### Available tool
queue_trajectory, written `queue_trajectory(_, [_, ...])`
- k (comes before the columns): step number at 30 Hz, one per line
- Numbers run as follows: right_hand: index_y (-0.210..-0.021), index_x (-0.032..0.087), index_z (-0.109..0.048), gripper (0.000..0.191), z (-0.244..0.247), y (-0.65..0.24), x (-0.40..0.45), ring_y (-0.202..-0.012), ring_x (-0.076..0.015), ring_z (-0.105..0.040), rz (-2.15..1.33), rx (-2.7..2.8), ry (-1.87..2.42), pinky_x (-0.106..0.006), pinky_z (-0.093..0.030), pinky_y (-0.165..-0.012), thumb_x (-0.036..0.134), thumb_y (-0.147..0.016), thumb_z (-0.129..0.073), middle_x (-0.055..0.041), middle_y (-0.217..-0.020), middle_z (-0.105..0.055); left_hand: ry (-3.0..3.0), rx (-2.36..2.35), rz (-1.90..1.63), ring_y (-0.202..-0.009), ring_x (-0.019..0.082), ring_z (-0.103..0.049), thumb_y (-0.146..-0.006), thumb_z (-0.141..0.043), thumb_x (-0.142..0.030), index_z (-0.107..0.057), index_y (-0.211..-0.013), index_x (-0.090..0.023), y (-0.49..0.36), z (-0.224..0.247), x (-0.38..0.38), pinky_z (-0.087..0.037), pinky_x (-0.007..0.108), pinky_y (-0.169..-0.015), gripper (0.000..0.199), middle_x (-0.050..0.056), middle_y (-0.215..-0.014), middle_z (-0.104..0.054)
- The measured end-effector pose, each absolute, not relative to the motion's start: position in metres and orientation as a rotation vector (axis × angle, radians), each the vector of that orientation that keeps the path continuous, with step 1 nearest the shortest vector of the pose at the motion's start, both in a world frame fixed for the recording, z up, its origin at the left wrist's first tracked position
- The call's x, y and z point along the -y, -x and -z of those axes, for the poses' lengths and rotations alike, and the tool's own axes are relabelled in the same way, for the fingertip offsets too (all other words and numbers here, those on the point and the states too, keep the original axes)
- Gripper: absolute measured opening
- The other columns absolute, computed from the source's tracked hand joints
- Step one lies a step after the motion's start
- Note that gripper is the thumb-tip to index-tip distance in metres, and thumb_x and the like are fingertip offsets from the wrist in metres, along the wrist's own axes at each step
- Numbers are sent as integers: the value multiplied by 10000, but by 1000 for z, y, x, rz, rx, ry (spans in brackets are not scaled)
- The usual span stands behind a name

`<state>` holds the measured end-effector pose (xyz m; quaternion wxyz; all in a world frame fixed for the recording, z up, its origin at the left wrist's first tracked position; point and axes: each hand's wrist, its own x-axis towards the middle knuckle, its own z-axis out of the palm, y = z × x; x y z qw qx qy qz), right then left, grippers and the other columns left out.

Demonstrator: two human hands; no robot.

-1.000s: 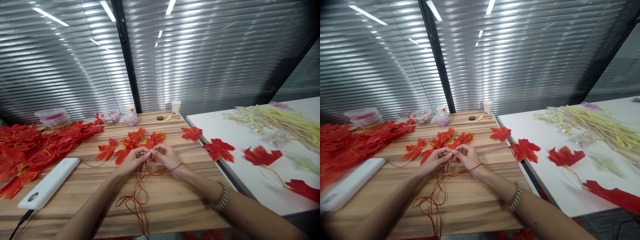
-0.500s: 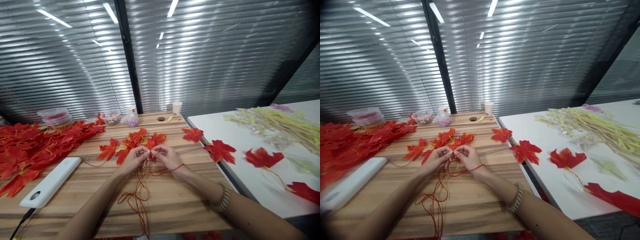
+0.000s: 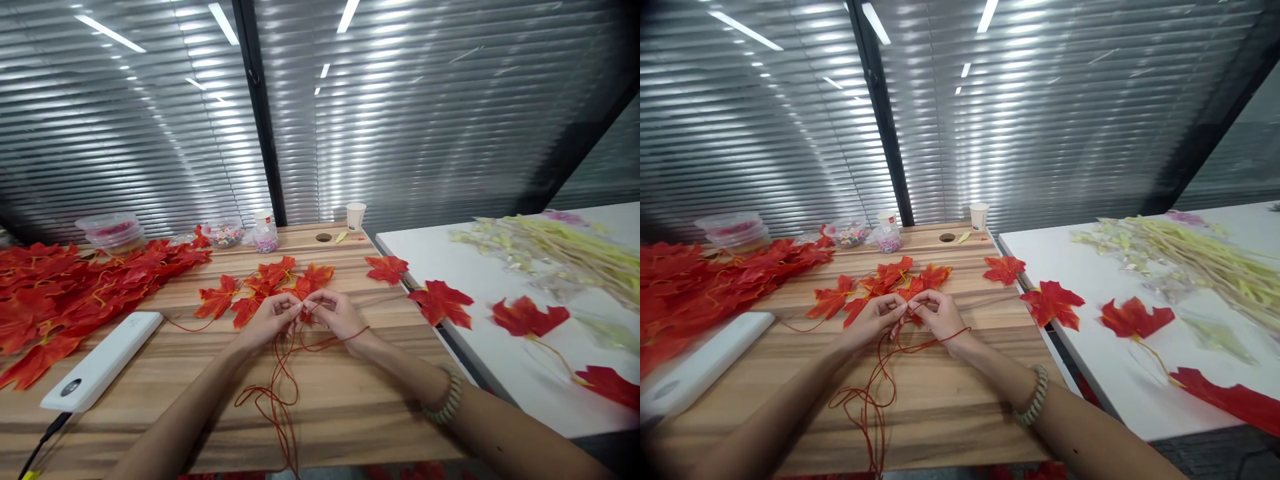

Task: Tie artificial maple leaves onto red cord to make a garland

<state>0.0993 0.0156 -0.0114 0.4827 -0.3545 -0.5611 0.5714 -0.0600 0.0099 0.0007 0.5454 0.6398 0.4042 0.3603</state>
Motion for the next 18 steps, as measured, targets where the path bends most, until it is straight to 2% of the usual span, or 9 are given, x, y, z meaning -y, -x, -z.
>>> queue_trajectory(13, [-736, 144, -609, 196, 12, -101, -16, -575, -95, -471, -1403, 1408, 844, -200, -344, -480, 331, -679, -621, -7, -671, -563, -1517, -987, -852, -426, 54, -439, -782, -531, -388, -533, -750, -129, 62, 4, -11, -360, 168, -406, 261, -27, -556, -498])
queue_trajectory(18, [-736, 147, -600, 220, 11, -100, -15, -546, -91, -453, -1433, 1403, 839, -190, -322, -438, 357, -673, -623, -4, -652, -549, -1507, -1001, -844, -423, 59, -441, -774, -537, -398, -528, -752, -128, 60, 2, -10, -365, 173, -398, 270, -27, -556, -492])
